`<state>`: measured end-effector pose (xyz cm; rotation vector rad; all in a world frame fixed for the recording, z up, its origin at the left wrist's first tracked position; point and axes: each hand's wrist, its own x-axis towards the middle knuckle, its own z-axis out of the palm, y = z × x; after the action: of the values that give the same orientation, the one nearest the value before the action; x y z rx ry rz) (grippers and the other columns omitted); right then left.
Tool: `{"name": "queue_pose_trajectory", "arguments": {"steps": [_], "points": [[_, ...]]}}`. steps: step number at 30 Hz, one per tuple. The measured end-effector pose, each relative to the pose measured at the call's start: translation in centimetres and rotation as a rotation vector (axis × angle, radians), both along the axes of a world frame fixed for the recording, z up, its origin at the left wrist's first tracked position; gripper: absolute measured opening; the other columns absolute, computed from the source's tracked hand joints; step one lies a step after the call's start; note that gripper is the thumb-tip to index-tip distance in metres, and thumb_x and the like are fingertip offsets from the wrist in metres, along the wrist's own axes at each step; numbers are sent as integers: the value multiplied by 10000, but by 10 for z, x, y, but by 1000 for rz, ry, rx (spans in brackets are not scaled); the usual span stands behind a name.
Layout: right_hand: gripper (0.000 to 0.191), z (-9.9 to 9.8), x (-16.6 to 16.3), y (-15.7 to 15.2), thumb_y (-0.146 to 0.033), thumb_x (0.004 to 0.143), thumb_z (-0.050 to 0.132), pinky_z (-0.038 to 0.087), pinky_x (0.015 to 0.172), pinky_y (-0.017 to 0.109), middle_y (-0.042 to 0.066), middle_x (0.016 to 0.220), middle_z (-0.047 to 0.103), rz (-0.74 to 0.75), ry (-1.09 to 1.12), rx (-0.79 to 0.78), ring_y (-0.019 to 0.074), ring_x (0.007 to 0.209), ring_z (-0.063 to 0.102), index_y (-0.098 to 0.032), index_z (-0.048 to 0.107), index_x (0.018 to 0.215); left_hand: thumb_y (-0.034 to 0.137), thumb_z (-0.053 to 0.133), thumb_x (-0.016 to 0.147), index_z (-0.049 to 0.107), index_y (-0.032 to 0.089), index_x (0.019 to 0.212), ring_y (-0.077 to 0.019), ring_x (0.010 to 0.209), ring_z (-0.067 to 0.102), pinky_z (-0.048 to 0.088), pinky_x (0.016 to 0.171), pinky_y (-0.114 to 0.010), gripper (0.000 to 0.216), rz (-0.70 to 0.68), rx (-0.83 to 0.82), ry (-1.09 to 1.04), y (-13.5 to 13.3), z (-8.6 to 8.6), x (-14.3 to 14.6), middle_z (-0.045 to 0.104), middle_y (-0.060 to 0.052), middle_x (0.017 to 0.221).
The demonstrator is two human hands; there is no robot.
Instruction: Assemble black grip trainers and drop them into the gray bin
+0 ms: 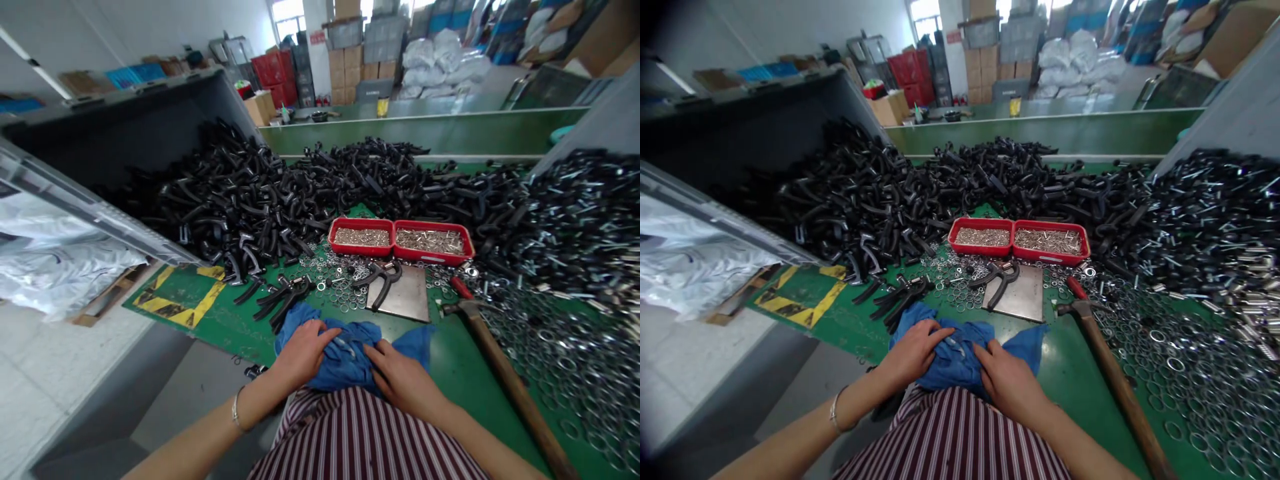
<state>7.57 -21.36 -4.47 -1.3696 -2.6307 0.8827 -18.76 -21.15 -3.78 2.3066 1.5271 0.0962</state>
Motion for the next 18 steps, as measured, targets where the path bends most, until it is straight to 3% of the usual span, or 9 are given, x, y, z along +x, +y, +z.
{"name": "queue_pose_trajectory", "arguments": {"steps": [3, 5, 9, 11, 13, 15, 18], "points": [[452, 3, -20, 1, -201, 946, 420, 508, 752, 298, 99, 1173, 588, -8, -52, 92, 218, 913, 671, -276, 522, 1380, 18, 448, 772, 538, 310, 1356, -243, 1140, 516, 436, 1019, -430, 659, 67, 67, -28, -2, -5, -10, 560, -73, 1196], [446, 4, -30, 0, -196, 931, 448, 491, 742, 281, 93, 1150, 589, -17, -74, 144, 214, 922, 662, -285, 540, 1359, 21, 471, 745, 577, 296, 1313, -254, 1141, 527, 428, 1022, -446, 640, 92, 67, -9, 1, 3, -16, 575, -77, 1192], [433, 0, -59, 0, -217, 890, 512, 481, 712, 269, 76, 1124, 597, 72, -74, 178, 204, 886, 656, -313, 570, 1308, 218, 561, 843, 622, 266, 1243, -272, 1114, 580, 422, 1022, -477, 407, -9, -80, -21, 21, 53, -24, 646, -72, 1162], [484, -3, -75, 0, -230, 878, 524, 482, 695, 266, 76, 1125, 601, 96, -57, 184, 206, 883, 656, -325, 531, 1353, 326, 547, 905, 594, 262, 1265, -253, 1171, 563, 398, 1063, -458, 369, -10, -5, -159, 42, 79, -18, 646, -58, 1217], [507, -6, -85, 0, -241, 875, 518, 486, 688, 273, 81, 1136, 600, 100, -39, 193, 209, 879, 655, -320, 509, 1376, 309, 489, 948, 585, 227, 1238, -208, 1148, 578, 412, 1060, -403, 316, 72, 150, -350, 68, 89, 1, 641, -62, 1222], [500, -10, -89, 0, -248, 880, 503, 488, 686, 279, 83, 1135, 600, 92, -27, 199, 207, 863, 653, -313, 508, 1376, 275, 472, 956, 591, 185, 1171, -179, 1052, 613, 458, 1002, -354, 262, 99, 219, -490, 96, 81, 32, 650, -76, 1161], [452, -19, -84, 1, -252, 870, 505, 478, 665, 264, 70, 1072, 615, 58, -24, 194, 194, 817, 647, -303, 554, 1316, 354, 587, 904, 574, 152, 1186, -233, 1116, 576, 444, 1010, -399, 348, 45, 245, -425, 129, 47, 83, 628, -110, 1165]]}}
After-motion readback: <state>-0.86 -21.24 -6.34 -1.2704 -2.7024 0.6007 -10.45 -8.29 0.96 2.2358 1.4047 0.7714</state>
